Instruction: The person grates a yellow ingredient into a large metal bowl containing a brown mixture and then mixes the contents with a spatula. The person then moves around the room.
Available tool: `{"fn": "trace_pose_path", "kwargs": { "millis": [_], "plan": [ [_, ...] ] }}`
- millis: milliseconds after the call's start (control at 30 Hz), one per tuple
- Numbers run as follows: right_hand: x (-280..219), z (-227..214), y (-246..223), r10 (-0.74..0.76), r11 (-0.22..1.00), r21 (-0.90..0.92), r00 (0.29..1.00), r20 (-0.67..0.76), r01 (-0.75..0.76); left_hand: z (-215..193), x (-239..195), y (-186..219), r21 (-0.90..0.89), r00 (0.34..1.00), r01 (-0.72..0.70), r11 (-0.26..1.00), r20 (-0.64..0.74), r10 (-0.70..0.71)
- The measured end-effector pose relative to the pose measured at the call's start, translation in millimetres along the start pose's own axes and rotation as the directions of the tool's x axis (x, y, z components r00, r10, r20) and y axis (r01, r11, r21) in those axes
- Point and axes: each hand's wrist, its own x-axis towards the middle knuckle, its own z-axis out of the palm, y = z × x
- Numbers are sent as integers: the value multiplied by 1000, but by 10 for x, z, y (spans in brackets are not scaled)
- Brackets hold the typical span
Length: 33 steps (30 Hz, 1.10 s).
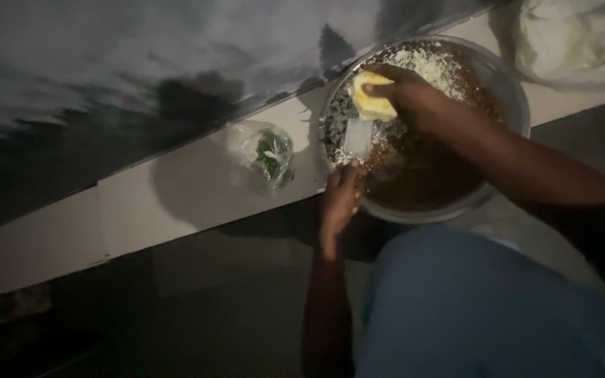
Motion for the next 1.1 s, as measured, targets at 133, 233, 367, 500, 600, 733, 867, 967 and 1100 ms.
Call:
{"fn": "trace_pose_path", "kwargs": {
  "millis": [133, 233, 367, 500, 600, 733, 867, 967, 1100],
  "plan": [
    [-138, 38, 106, -55, 921, -383, 997, 45, 68, -10, 17, -30, 84, 995, 64, 994, -85, -57],
    [-111, 41, 153, -311, 697, -547, 883, 351, 463, 32, 42, -63, 54, 997, 25, 998, -74, -21],
    [6, 94, 141, -248, 604, -702, 927, 282, 376, 72, 0, -33, 84, 996, -39, 996, -79, 46],
    [45, 217, -79, -281, 513, -607, 787, 550, 607, 14, 8, 197, 154, 993, 52, 987, -117, -34],
    [-16, 354, -201, -189, 518, -768, 926, 328, 378, -48, -40, 270, 219, 993, -59, 974, -88, 80],
    [-28, 504, -418, -87, 637, -751, 984, 154, 173, -102, -3, 434, 139, 996, -34, 990, -73, 45],
    [71, 485, -232, -230, 627, -598, 852, 471, 500, -216, -3, 400, 64, 998, -1, 998, -62, 5],
    [242, 454, -61, -230, 601, -682, 908, 350, 416, -313, -20, 321, 81, 998, 3, 997, -55, 1],
    [460, 563, -25, -186, 497, -710, 860, 475, 499, -421, 19, 360, 1, 999, -10, 1000, -38, 10]
  ]
}}
